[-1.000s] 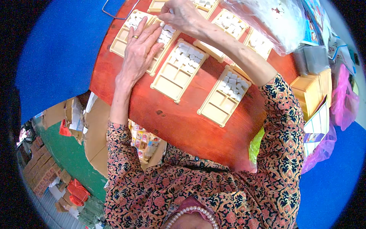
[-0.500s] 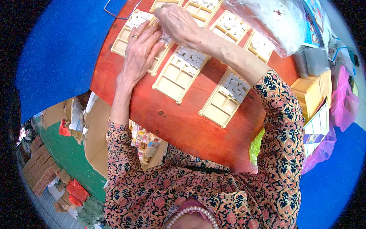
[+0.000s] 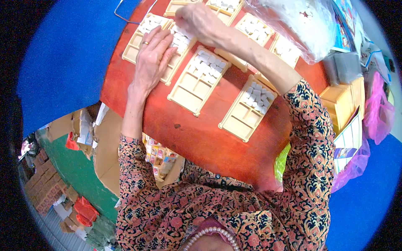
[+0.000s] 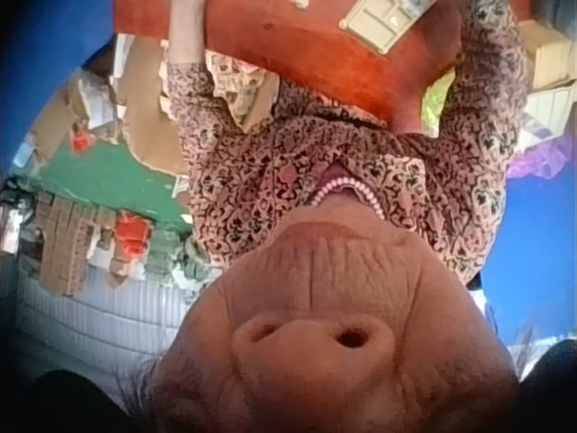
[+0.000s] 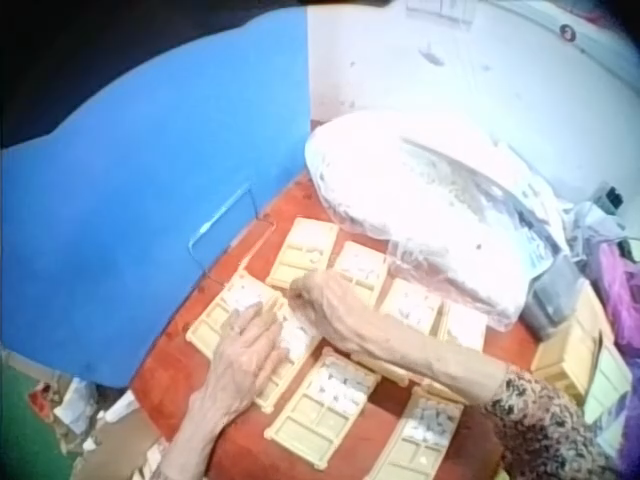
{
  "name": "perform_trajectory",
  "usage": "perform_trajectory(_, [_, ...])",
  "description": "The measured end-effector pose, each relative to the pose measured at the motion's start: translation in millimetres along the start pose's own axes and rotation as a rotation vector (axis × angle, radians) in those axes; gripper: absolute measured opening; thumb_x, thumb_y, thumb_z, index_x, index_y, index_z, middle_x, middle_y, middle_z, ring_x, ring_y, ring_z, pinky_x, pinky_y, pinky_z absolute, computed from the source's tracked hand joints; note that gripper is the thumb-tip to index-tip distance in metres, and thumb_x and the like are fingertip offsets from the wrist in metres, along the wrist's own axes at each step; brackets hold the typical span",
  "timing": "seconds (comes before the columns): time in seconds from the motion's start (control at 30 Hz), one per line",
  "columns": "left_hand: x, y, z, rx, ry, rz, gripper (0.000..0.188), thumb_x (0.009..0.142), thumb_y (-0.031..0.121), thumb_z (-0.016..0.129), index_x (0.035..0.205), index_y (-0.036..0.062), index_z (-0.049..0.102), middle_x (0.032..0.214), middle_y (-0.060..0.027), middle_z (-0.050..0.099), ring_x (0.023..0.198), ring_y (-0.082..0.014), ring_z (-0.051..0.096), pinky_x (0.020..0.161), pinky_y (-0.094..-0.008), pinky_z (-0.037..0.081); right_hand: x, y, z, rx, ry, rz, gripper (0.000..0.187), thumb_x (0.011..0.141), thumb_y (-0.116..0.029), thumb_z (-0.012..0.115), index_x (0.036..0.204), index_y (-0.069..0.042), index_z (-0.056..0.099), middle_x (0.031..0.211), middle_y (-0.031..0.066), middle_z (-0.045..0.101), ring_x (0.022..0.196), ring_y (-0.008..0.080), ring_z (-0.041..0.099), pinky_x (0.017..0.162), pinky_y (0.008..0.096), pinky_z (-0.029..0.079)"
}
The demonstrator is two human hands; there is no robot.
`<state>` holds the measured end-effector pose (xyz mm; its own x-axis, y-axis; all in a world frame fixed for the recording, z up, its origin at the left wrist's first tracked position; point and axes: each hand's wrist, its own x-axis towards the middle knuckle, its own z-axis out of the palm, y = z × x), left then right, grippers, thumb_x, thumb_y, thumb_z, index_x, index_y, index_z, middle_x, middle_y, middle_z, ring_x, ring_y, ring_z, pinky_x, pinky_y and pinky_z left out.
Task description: Manually sorting small white plastic components into plastic organizer trays on a workbench.
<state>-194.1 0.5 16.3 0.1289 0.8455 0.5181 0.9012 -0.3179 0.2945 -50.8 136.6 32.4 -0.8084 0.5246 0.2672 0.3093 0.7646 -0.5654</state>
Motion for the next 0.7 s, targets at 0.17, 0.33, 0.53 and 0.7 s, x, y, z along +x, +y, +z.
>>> perform_trajectory(0.17, [1.8,-5.0,-17.0,-0.109,0.058,-0.071,0.025,0.08,0.012,0.064,0.101,-0.0022,0.062,0.108,-0.015,0.06,0.114,-0.0345,0.049,0.097,-0.0459,0.037,6.7,-7.1,7.9,0.045,0.136,-0.306,0.012,0.077,-0.005,0.058,0.083,0.004,0.06,0.075,0.0203,0.06,0.072,0.0362,0.06,0.064,0.0391,0.048])
perform_trajectory(0.33, [-2.4,-24.4,-24.6,-0.02,0.144,-0.218,0.028,0.083,0.012,0.061,0.105,-0.0047,0.06,0.115,-0.0185,0.057,0.118,-0.0379,0.046,0.099,-0.0442,0.036,34.4,-27.7,5.6,0.062,0.108,-0.082,0.014,0.08,-0.007,0.058,0.084,0.006,0.06,0.073,0.0207,0.06,0.072,0.0361,0.061,0.066,0.0399,0.047])
perform_trajectory(0.53, [-3.2,-37.8,-14.5,0.022,0.038,-0.277,0.04,0.085,0.019,0.06,0.116,-0.0056,0.053,0.126,-0.0225,0.049,0.125,-0.0412,0.035,0.103,-0.048,0.03,73.8,-22.0,35.4,-0.087,0.227,-0.209,0.013,0.071,-0.01,0.063,0.073,0.002,0.057,0.071,0.0202,0.059,0.074,0.0368,0.06,0.063,0.045,0.047])
perform_trajectory(0.7, [-8.7,-39.8,-13.7,0.047,0.053,-0.282,0.044,0.084,0.021,0.061,0.116,-0.0071,0.05,0.128,-0.0231,0.046,0.126,-0.0419,0.034,0.103,-0.0502,0.029,69.5,-13.9,48.8,-0.141,0.178,-0.212,0.016,0.071,-0.01,0.064,0.076,0.001,0.054,0.071,0.018,0.058,0.074,0.0364,0.058,0.063,0.0452,0.047])
